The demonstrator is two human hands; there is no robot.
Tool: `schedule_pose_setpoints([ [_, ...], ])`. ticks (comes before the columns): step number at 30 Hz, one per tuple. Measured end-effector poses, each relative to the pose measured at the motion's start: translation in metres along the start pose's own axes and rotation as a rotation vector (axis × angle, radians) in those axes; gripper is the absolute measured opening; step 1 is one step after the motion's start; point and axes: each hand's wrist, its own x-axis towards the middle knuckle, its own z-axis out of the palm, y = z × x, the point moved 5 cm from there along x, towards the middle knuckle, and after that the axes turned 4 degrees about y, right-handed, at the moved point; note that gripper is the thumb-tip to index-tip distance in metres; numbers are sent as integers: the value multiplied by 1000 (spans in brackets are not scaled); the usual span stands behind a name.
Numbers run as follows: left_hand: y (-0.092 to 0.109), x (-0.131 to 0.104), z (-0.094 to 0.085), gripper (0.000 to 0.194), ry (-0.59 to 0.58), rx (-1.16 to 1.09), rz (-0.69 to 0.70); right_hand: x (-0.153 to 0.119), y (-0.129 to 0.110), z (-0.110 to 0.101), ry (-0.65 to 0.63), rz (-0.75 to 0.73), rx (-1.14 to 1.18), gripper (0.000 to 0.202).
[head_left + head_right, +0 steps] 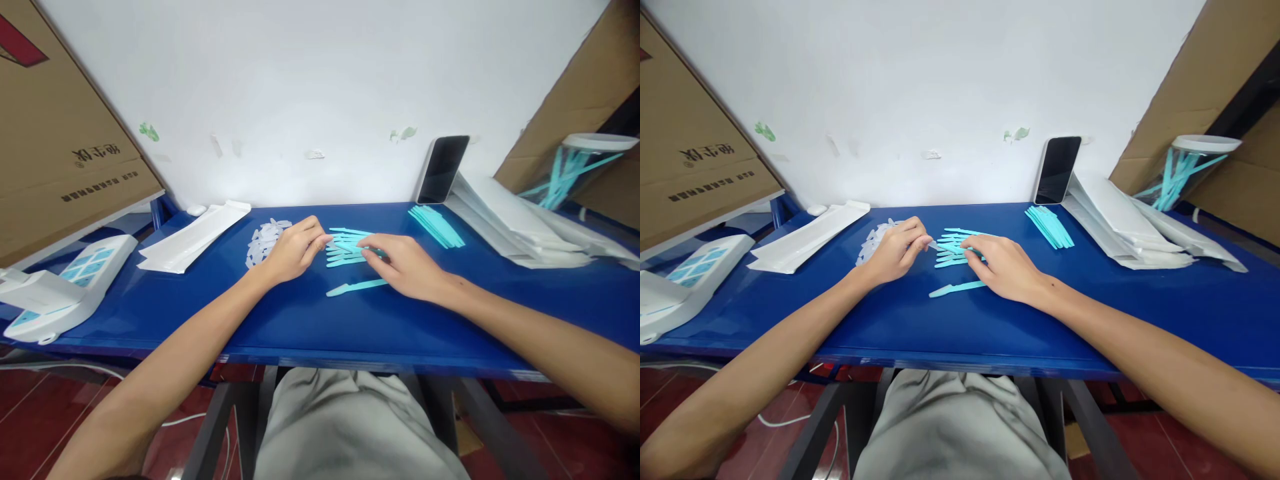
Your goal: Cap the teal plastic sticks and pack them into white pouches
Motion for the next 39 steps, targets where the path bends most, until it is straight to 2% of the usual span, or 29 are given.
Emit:
schedule_pose_setpoints([
  [14, -5, 0, -2, 48, 10, -17, -43, 0, -1, -4, 37, 14, -67, 28],
  [21, -2, 1, -4, 47, 15, -34, -43, 0, -2, -3, 20, -39, -30, 30],
  [25, 9, 2, 5, 47, 34, -36, -49, 2, -7, -3, 11, -48, 7, 30],
  [29, 17, 4, 20, 48, 136, -45, -132, 6, -14, -1, 71, -61, 96, 27],
  [32, 17, 6, 26, 49, 59, -48, -95, 7, -16, -1, 73, -76, 109, 27],
  [34, 13, 6, 22, 49, -5, -24, -33, 6, -17, -3, 60, -95, 88, 28],
  [36, 6, 4, 12, 49, -21, 8, -6, 4, -16, -5, 29, -115, 55, 31],
  [39, -16, 0, -5, 46, 15, 109, -102, 0, -13, -1, -77, -144, 14, 32],
])
